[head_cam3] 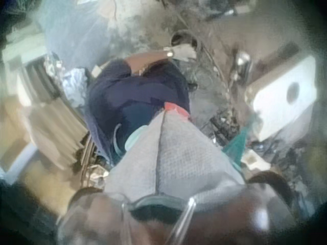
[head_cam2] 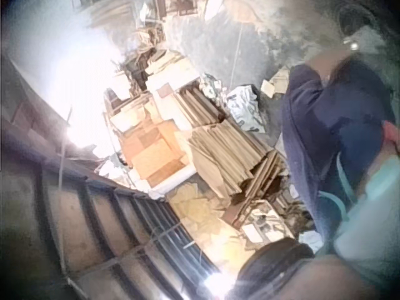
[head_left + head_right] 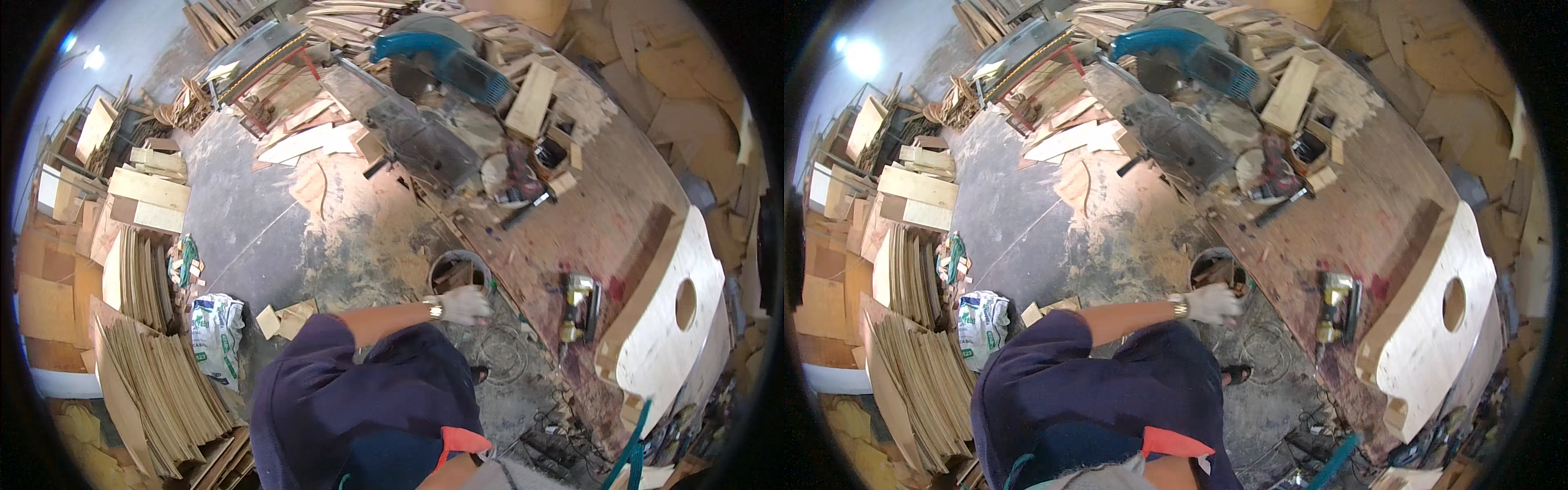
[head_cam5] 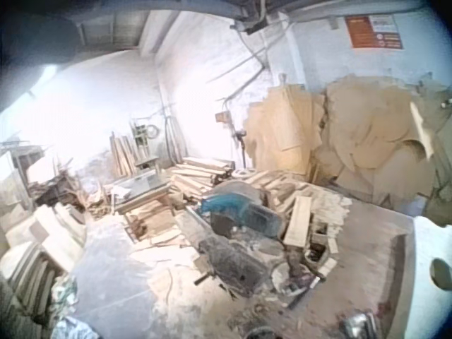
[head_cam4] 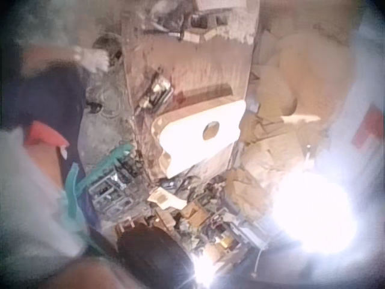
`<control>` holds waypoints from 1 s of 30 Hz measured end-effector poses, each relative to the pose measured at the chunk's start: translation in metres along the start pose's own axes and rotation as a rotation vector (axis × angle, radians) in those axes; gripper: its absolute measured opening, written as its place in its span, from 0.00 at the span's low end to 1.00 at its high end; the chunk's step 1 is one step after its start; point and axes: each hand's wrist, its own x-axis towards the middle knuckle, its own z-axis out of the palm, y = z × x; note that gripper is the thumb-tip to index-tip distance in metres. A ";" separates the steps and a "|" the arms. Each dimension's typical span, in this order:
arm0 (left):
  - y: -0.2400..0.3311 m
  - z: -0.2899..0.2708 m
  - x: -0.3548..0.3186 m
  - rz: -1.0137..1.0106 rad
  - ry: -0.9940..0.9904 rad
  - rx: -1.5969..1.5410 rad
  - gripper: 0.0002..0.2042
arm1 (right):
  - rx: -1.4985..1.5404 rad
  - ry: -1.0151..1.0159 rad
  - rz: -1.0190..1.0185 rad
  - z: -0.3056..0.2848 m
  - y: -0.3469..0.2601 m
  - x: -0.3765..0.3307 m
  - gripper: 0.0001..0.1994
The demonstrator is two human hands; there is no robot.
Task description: The person uses a pneumatic nail gun to attach a thin wooden strip along the edge of a large curved wooden panel with a central hole. They repeatedly reposition the panel and fire nails along the perimeter. Later, they move to a chop saw, place a small wooden piece on the table, and adjust the blade guard.
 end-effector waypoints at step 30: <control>-0.179 -0.043 -0.108 0.842 -0.299 -0.025 0.16 | 0.987 0.454 0.615 0.547 -0.442 -0.189 0.22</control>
